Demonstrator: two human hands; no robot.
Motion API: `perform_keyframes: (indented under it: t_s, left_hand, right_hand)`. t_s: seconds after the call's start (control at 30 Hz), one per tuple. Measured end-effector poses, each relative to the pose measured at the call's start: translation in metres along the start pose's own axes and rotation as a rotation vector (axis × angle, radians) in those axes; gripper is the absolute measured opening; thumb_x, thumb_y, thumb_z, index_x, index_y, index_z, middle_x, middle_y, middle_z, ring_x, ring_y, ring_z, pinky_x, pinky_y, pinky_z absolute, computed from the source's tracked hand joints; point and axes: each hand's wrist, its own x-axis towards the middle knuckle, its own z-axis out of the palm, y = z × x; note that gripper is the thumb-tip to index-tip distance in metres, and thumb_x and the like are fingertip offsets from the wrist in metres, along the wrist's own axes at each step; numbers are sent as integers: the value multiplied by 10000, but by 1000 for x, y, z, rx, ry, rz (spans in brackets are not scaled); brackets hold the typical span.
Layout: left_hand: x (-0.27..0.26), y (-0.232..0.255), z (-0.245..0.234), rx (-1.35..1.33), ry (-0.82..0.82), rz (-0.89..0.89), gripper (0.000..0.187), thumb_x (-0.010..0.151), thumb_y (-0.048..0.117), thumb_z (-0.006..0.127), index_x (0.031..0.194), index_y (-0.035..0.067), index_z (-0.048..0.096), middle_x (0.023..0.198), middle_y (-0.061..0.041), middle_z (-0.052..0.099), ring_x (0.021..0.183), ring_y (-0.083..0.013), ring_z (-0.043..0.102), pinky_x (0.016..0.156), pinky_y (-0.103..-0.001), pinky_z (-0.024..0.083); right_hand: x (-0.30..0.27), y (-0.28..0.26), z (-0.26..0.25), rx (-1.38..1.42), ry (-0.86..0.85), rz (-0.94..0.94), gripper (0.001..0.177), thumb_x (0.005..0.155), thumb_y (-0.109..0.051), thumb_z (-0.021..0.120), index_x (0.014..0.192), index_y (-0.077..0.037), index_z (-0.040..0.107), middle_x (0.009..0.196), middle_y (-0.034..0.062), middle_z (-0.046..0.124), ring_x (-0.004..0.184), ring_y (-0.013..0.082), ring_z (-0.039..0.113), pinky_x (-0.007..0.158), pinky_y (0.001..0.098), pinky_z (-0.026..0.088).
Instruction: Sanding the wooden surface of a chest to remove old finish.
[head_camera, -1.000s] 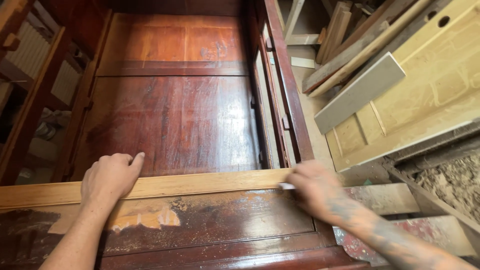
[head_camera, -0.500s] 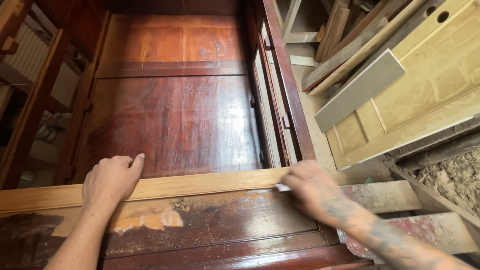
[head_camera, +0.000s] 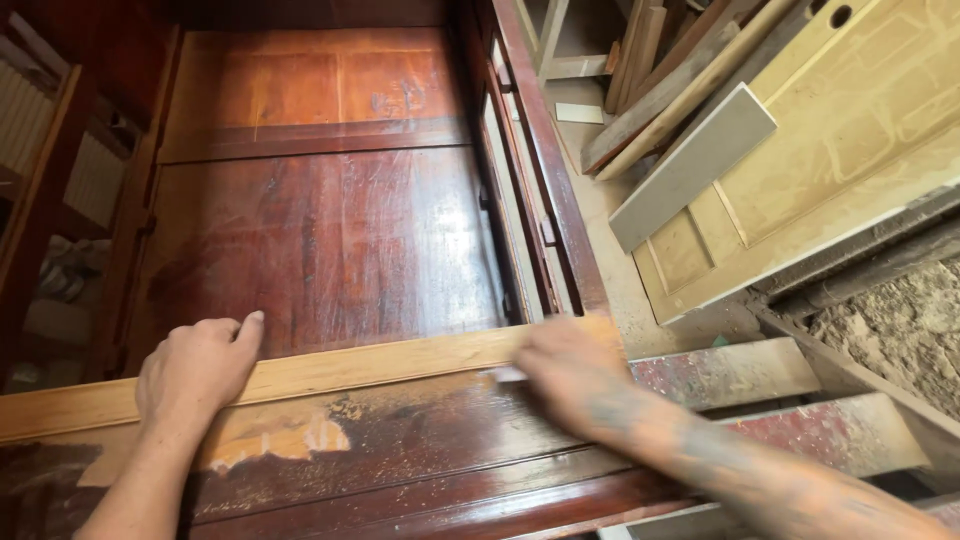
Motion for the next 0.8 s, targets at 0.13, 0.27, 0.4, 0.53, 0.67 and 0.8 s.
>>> perform_keyframes:
  t_s: [0.13, 0.27, 0.4, 0.53, 0.67, 0.8]
  left_hand:
    - [6, -2, 4, 2, 26, 59, 629, 1013, 564, 357, 1094, 120, 795, 1165, -250, 744, 1106, -487, 694, 938, -562, 536]
    - [0, -1, -3, -29, 18, 59, 621, 1020, 518, 354, 1031, 75, 788, 1121, -251, 747, 1063, -482, 696, 910, -560, 531]
    - [11, -8, 4, -107, 49, 95, 582, 967, 555, 427, 1050, 159, 844, 1088, -216, 793, 1112, -454, 715, 938, -533, 562]
    - [10, -10, 6, -149, 42, 94, 579, 954, 547, 432, 1036, 139, 834, 1066, -222, 786, 1099, -464, 710, 945, -547, 553]
    - [2, -12, 3, -142, 41, 97, 597, 967, 560, 406, 1054, 148, 829, 1078, -223, 785, 1113, -460, 706, 954, -551, 544]
    - [4, -16, -1, -180, 17, 101, 596, 959, 549, 409, 1062, 136, 826, 1080, -219, 782, 1109, -465, 702, 956, -547, 544]
  right_hand:
    - [-87, 78, -36, -42, 88, 191, 349, 776, -23, 630, 1054, -193, 755, 831, 14, 641, 814, 300, 598, 753, 420, 454]
    - [-63, 67, -54, -180, 256, 188, 147, 921, -145, 698, 1067, -135, 715, 832, 33, 615, 766, 283, 582, 758, 409, 476]
    - [-34, 47, -16, -179, 48, 287, 104, 808, -230, 722, 901, -275, 704, 756, -33, 611, 821, 205, 656, 799, 343, 558]
    - [31, -1, 34, -93, -7, 157, 165, 763, -240, 743, 908, -239, 664, 820, -12, 590, 865, 255, 649, 780, 392, 552]
    - [70, -40, 42, -118, 121, -138, 141, 847, -267, 676, 841, -159, 586, 747, 47, 521, 763, 288, 619, 759, 421, 491]
    - [-6, 24, 11, -166, 37, 38, 131, 862, -161, 642, 968, -223, 685, 812, 21, 584, 862, 271, 636, 812, 393, 520]
